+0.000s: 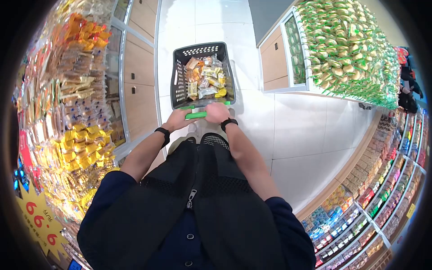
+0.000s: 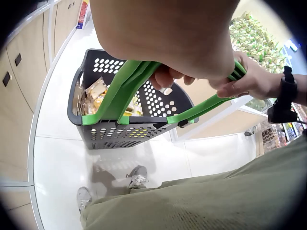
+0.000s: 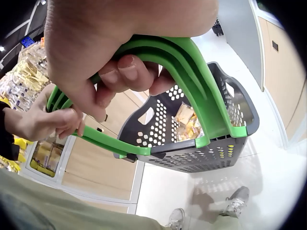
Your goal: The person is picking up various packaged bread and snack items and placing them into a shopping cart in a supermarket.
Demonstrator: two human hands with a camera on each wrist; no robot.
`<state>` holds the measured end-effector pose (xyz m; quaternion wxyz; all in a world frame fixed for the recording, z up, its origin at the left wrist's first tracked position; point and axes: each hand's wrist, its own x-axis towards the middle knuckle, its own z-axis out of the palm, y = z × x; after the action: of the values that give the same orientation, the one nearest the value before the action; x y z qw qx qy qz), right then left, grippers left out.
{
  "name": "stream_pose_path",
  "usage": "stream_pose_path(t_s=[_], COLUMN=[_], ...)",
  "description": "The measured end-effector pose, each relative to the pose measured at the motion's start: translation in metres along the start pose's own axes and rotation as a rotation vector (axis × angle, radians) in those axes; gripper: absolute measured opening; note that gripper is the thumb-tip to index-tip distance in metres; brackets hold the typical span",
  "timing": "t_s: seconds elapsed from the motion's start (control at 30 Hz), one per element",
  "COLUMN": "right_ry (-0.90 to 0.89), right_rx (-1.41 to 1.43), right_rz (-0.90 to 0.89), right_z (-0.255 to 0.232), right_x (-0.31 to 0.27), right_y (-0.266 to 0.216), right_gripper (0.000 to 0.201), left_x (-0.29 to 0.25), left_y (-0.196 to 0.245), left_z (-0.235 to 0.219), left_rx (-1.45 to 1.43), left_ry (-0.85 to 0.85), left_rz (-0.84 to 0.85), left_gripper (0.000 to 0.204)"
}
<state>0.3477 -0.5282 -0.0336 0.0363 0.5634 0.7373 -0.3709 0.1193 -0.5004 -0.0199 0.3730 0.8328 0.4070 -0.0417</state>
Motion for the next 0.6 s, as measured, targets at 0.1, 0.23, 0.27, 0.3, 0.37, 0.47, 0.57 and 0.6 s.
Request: stream_pose_path(t_s=[0.1,0.23,0.27,0.3,0.37,0.47,0.57,0.6], right_ry=[0.005,-0.038,-0.038,-0.026,-0.039,-0.074,-0.035,-0.038], right_rx=[0.025,0.047,0.038,0.033,0.028,0.009,0.001,0.035], right_rz=[-0.039,-0.055,-0.063,-0.074,-0.084,-0.119,-0.147,-0.149], right_z=[-0.03,-0.063,-0.07,-0.075,-0.084,-0.107,-0.115,-0.12], right_x=[0.021,0.044,0.05,0.056,0.068,0.092,0.121,0.127], right_y=[0.013,0.029,0.032,0.038,0.045,0.047,0.057,0.058], right_gripper=[0.026,0.026,0.026,0.025,0.024,0.023,0.023,0.03], left_x=[0.032,0.075,0.081,0.09,0.104,0.117,0.133,0.138], left_y=[0.003,0.012,0.014,0.013,0.005,-0.013,-0.019,-0.022], left_z=[-0.019,-0.031,-0.033,-0.036,-0.041,-0.05,-0.073,-0.078], left_rx=[-0.028,-0.164,-0.173,-0.197,-0.203,-0.218,-0.241,-0.235], left_ry=[-0.031,-0.048,-0.04,-0.037,0.023,0.106,0.149,0.165], left_rz=[-0.064,-0.488,-0.502,-0.52,-0.51,-0.485,-0.44,-0.431], left_gripper=[0.056,0.081,0.081,0.081,0.077,0.072,0.068,0.068])
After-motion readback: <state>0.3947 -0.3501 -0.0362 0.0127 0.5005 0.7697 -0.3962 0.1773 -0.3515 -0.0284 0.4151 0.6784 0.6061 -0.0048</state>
